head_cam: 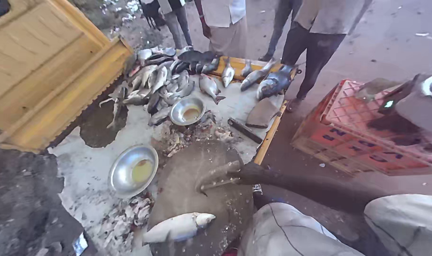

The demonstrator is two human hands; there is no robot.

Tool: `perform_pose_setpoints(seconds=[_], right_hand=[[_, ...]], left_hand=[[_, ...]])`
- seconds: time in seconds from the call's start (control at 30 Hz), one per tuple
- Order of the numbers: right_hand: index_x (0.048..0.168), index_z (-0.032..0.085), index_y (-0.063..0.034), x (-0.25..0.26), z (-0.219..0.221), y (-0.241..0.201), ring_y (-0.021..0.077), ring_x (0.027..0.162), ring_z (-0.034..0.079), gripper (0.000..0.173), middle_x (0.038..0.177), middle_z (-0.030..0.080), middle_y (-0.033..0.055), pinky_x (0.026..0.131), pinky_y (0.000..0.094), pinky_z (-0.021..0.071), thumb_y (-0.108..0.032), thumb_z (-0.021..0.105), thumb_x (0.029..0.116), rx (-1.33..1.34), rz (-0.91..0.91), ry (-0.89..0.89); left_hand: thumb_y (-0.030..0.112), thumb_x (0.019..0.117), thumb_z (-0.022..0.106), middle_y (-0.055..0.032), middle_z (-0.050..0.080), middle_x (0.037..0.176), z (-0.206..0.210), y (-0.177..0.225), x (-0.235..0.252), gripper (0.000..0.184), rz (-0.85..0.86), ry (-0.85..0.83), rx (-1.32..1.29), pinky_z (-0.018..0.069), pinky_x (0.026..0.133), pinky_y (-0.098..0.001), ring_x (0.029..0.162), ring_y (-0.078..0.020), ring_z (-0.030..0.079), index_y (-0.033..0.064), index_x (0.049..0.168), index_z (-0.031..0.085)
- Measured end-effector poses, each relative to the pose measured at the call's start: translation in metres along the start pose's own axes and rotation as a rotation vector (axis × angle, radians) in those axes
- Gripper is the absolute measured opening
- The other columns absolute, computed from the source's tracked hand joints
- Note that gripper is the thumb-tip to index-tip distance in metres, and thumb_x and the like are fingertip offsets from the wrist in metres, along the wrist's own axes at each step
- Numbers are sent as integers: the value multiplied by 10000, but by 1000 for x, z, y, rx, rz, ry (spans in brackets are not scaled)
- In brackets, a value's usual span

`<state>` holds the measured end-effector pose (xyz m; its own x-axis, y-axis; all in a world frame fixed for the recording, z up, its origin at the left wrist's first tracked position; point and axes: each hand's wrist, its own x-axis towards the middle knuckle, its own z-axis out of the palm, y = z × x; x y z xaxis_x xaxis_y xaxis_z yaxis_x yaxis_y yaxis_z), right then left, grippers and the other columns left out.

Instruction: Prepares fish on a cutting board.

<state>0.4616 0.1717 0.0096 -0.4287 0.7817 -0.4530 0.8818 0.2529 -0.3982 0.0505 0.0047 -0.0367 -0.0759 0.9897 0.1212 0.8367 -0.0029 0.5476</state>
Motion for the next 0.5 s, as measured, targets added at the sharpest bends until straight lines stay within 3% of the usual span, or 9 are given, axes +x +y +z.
perform_pose_setpoints(seconds=[0.03,0.07,0.1,0.13,0.17,0.23,0.33,0.4,0.5], right_hand=[[1558,446,-221,-6,-13,-6,537,1072,649,537,1257,651,301,841,710,491,-452,442,1073,-34,0,-63],[1597,372,-238,-3,-42,-15,498,1265,562,519,1431,559,265,1005,677,435,-383,420,1101,-3,131,-191],[1576,407,-226,13,-57,-9,447,1344,517,485,1487,526,220,1081,644,399,-328,438,1103,93,248,-181],[1514,497,-191,38,-52,14,418,1295,567,444,1428,583,205,1056,636,431,-330,462,1093,210,282,-24],[1386,611,-158,71,-33,47,396,1084,686,415,1227,695,200,893,640,537,-389,494,1062,299,246,245],[1318,649,-104,105,-40,80,323,804,675,460,991,689,183,722,557,555,-444,438,1092,633,302,343],[1065,579,-105,109,-81,75,135,468,433,522,662,449,23,446,306,437,-554,315,1094,1209,315,230],[837,499,-136,114,-72,65,92,418,424,594,575,436,-27,410,253,424,-632,267,1067,1617,284,130],[906,537,-96,125,-22,46,121,485,518,573,641,514,6,468,271,486,-548,245,1102,1919,271,109]], left_hand=[[609,860,690,-272,433,1554,23,12,1,943,54,-121,140,313,1212,-554,1460,-396,412,-20,1517,443],[749,795,647,-288,324,1614,47,17,6,1080,91,-199,261,213,1217,-644,1511,-461,286,13,1548,404],[830,756,608,-289,254,1645,65,20,8,1158,86,-241,357,132,1207,-699,1534,-493,197,36,1568,379],[840,750,602,-290,252,1646,76,22,13,1158,68,-239,417,98,1202,-719,1536,-502,176,40,1561,394],[816,763,618,-286,270,1640,80,24,23,1125,56,-222,444,87,1206,-716,1536,-491,186,36,1548,417],[805,824,549,-250,317,1632,85,26,42,1054,58,-180,489,103,1203,-713,1535,-432,250,59,1556,414],[744,925,474,-231,296,1648,105,38,93,985,-125,-67,452,138,1218,-691,1531,-403,279,53,1606,304],[625,993,489,-272,296,1634,119,48,133,861,-290,37,425,261,1166,-700,1489,-472,325,33,1597,323],[552,1036,455,-297,485,1495,110,58,198,699,-519,19,383,422,1086,-656,1374,-485,484,-5,1452,524]])
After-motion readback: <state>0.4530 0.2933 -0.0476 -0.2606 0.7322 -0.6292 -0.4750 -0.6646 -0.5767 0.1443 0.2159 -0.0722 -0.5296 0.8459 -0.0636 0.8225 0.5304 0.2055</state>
